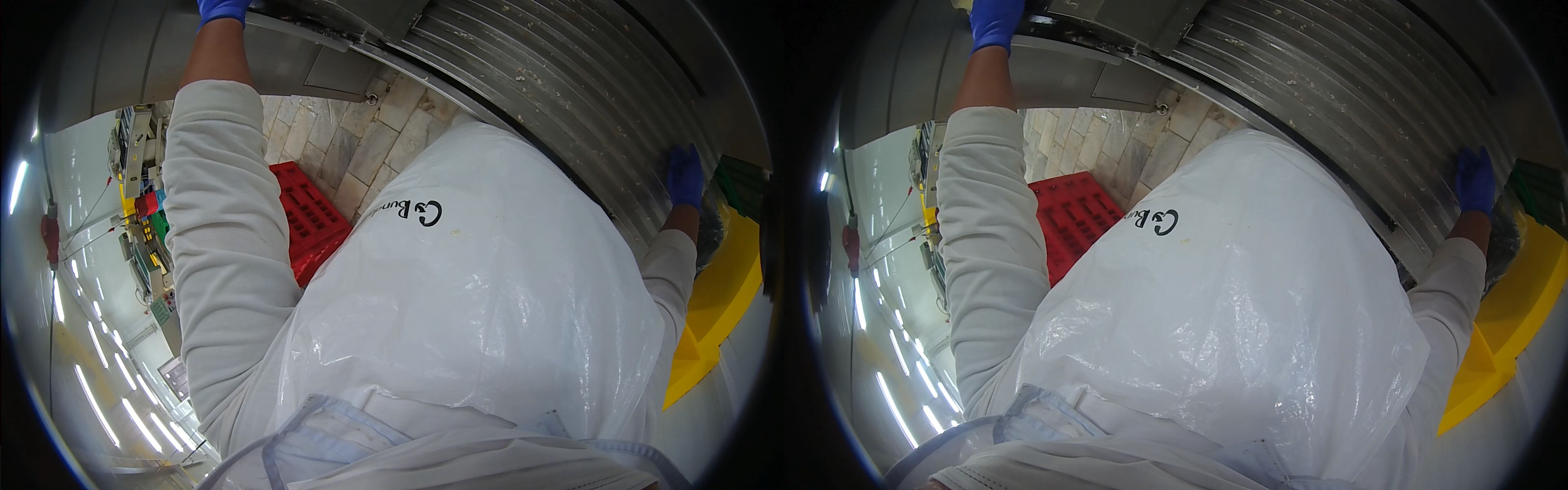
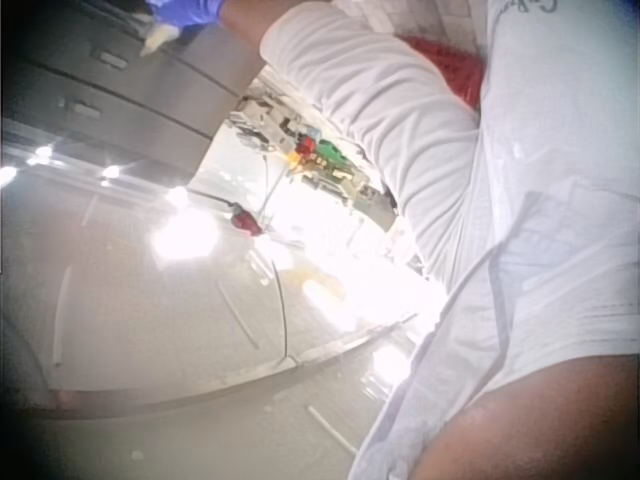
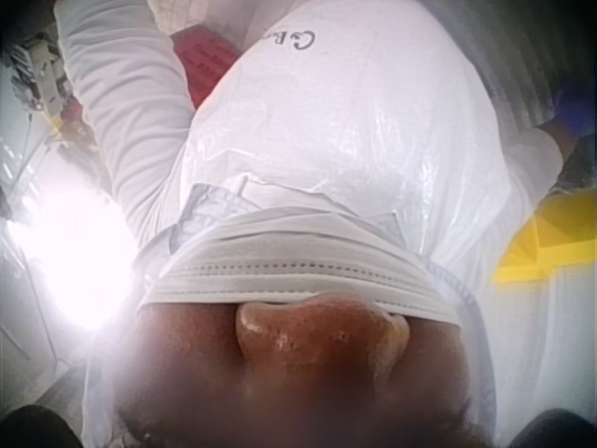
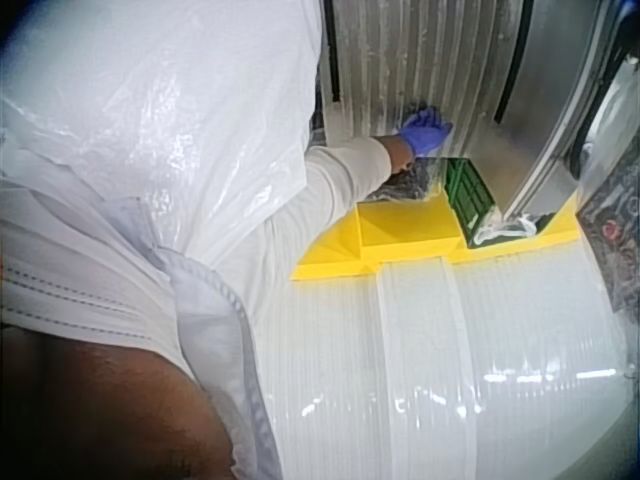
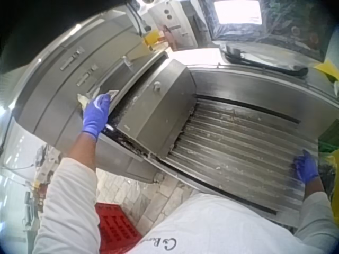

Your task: The person places large blocks of meat onto a meat slicer, operates the machine to cut thin slices, and collects the slices in a red basket. The person repeats this process with multiple blocks of meat.

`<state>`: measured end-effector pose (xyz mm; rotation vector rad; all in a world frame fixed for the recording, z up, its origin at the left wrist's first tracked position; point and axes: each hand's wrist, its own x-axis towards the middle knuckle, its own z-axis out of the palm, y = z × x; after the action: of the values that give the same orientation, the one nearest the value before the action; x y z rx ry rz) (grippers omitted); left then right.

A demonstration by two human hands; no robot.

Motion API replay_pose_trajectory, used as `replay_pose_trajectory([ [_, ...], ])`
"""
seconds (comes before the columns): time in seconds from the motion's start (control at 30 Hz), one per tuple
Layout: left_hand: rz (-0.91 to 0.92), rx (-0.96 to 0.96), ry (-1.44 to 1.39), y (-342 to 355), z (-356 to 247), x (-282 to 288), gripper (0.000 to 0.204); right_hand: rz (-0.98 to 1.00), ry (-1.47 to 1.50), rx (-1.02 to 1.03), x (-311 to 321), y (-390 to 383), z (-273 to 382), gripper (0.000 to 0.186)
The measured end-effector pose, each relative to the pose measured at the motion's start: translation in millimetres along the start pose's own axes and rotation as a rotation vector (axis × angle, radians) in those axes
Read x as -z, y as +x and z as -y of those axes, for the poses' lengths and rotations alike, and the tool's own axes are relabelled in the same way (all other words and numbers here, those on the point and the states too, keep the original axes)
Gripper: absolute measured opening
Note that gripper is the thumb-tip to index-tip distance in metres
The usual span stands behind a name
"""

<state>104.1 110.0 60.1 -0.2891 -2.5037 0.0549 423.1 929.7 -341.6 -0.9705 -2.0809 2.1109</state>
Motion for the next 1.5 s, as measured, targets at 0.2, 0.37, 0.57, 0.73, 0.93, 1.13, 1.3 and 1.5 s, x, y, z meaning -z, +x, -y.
replay_pose_trajectory([
  [0.2, -0.013, -0.020, -0.028, 2.6, -3.9, -2.9, 0.050, -0.125, 0.245, -0.155, -17.7, -24.2, 23.7, 0.049],
  [0.37, -0.017, -0.016, -0.032, 6.2, -5.0, -8.6, 0.050, -0.124, 0.148, -0.134, -12.9, -33.5, 25.7, 0.049],
  [0.57, 0.000, -0.033, -0.015, 1.4, -2.4, -1.9, 0.051, -0.177, 0.293, -0.249, -41.8, -42.3, 52.0, 0.049],
  [0.73, -0.009, -0.037, -0.031, 8.3, -3.3, -12.6, 0.051, -0.088, 0.121, -0.111, 1.8, -21.7, 10.2, 0.049],
  [0.93, -0.014, -0.028, -0.013, 4.7, -1.3, -7.1, 0.051, -0.045, 0.125, -0.079, -3.6, -18.2, 11.0, 0.049],
  [1.13, -0.034, -0.047, -0.028, 5.6, -1.2, -9.6, 0.050, -0.090, 0.114, -0.104, -7.2, -24.1, 16.6, 0.050],
  [1.3, -0.011, -0.040, -0.070, 5.8, -1.8, -7.9, 0.050, -0.118, 0.117, -0.163, -17.4, -31.3, 27.1, 0.050],
  [1.5, -0.034, -0.066, -0.080, 6.1, -1.6, -7.8, 0.050, -0.106, 0.233, -0.175, -9.2, -25.9, 21.5, 0.050],
])
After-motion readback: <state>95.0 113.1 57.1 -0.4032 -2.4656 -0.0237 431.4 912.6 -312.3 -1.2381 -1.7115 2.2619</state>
